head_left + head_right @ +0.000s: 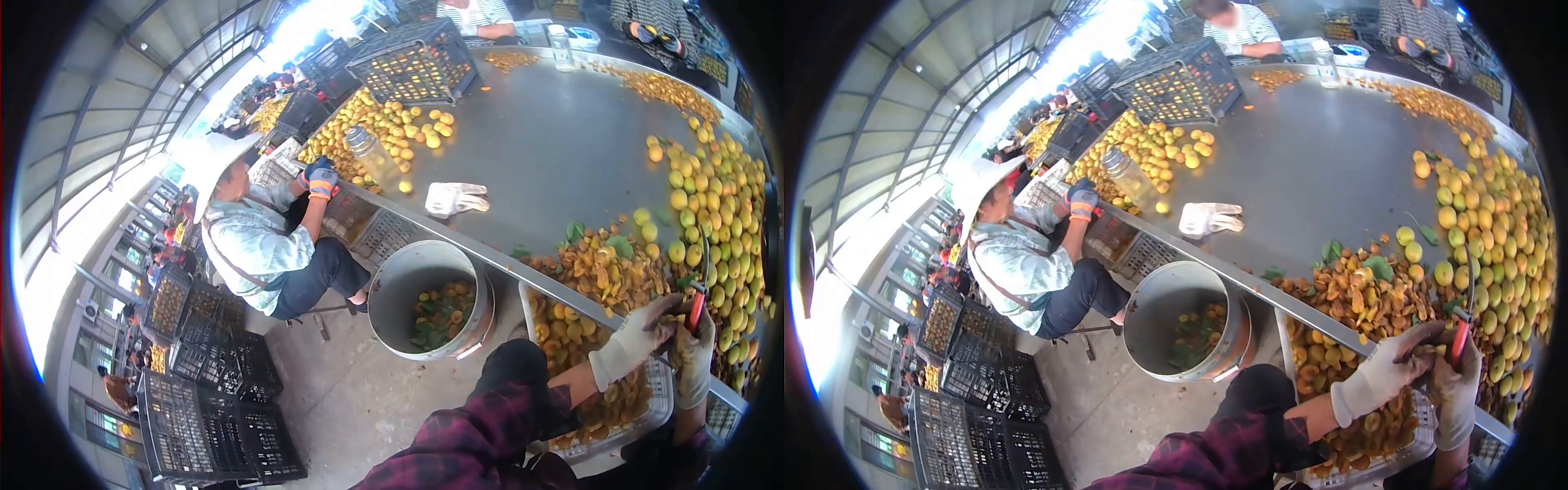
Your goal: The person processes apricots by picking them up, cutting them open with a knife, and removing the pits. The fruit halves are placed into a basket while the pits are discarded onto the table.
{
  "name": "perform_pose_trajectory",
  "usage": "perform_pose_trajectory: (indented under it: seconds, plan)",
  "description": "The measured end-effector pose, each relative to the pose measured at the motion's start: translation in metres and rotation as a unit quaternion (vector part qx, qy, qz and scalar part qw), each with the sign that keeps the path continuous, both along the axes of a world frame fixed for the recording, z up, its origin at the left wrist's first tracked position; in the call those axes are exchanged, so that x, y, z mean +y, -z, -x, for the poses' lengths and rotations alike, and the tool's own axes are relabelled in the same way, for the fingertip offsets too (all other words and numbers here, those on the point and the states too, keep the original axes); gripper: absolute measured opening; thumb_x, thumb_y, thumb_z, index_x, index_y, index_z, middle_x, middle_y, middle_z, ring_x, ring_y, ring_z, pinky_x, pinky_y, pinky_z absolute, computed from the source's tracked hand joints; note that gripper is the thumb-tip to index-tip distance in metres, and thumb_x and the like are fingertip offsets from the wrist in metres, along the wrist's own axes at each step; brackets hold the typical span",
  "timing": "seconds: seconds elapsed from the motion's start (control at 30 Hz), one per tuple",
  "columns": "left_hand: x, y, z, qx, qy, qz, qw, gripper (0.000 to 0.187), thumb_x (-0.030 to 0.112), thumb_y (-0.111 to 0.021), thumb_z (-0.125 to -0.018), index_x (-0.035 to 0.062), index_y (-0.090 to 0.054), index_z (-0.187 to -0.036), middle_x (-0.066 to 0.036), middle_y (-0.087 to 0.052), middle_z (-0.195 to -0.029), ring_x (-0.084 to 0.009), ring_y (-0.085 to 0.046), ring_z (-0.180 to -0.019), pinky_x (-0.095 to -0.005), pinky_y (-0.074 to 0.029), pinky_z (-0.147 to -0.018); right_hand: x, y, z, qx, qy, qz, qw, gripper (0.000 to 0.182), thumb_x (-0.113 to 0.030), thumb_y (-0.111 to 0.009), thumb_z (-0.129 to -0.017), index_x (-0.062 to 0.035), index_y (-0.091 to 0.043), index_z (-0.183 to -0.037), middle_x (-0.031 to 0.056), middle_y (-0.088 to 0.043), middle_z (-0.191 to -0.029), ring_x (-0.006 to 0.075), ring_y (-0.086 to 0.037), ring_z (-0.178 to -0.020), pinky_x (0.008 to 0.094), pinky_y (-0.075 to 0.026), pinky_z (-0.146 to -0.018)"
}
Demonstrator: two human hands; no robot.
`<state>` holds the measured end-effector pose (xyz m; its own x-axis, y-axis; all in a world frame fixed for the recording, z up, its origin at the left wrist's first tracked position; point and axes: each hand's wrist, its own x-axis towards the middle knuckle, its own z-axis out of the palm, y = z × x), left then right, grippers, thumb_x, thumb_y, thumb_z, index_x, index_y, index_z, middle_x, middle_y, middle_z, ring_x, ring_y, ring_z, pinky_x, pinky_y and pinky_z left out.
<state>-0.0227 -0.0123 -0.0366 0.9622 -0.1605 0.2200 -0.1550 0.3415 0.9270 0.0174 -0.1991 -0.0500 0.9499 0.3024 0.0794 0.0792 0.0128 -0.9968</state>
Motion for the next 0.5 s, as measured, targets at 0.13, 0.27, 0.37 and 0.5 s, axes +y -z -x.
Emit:
perform_pose_trajectory:
  seconds: [0.13,0.27,0.37,0.5]
  plan:
    - [0.004,-0.008,0.005,0.032,0.025,0.066,0.997,0.045,0.004,-0.055,-0.098,-0.0034,-0.045,-0.141,-0.010,-0.059,-0.130,-0.0148,-0.054,-0.117,-0.0286,-0.042,-0.103,0.022,-0.020,0.009,0.021,0.052,0.064,0.996,0.032,0.005,-0.055,-0.082,0.0003,-0.058,-0.113,0.0006,-0.062,-0.094,0.0078,-0.057,-0.080,0.0224,-0.048,-0.072]
    - [0.009,-0.015,0.008,0.064,0.000,0.060,0.996,0.040,0.010,-0.056,-0.099,-0.0036,-0.050,-0.136,-0.010,-0.063,-0.123,-0.0144,-0.056,-0.114,-0.0292,-0.044,-0.100,0.047,-0.028,0.016,-0.111,0.072,0.073,0.989,0.029,0.003,-0.061,-0.081,0.0013,-0.059,-0.110,-0.0006,-0.061,-0.094,0.0074,-0.057,-0.080,0.0212,-0.047,-0.071]
    - [0.013,-0.025,0.012,0.025,-0.043,-0.038,0.998,0.038,0.010,-0.056,-0.099,-0.0036,-0.051,-0.135,-0.010,-0.064,-0.120,-0.0137,-0.057,-0.112,-0.0279,-0.045,-0.098,0.051,-0.044,0.019,0.058,0.015,-0.094,0.994,0.038,0.004,-0.063,-0.078,0.0019,-0.058,-0.116,0.0007,-0.062,-0.092,0.0083,-0.058,-0.079,0.0214,-0.048,-0.073]
    - [-0.001,0.000,0.007,0.094,-0.087,0.069,0.989,0.034,0.007,-0.056,-0.097,-0.0024,-0.056,-0.130,-0.010,-0.066,-0.112,-0.0135,-0.060,-0.103,-0.0278,-0.048,-0.091,0.064,-0.028,0.025,-0.051,0.072,-0.028,0.996,0.032,0.008,-0.057,-0.078,0.0001,-0.060,-0.109,-0.0002,-0.062,-0.086,0.0124,-0.058,-0.075,0.0242,-0.047,-0.069]
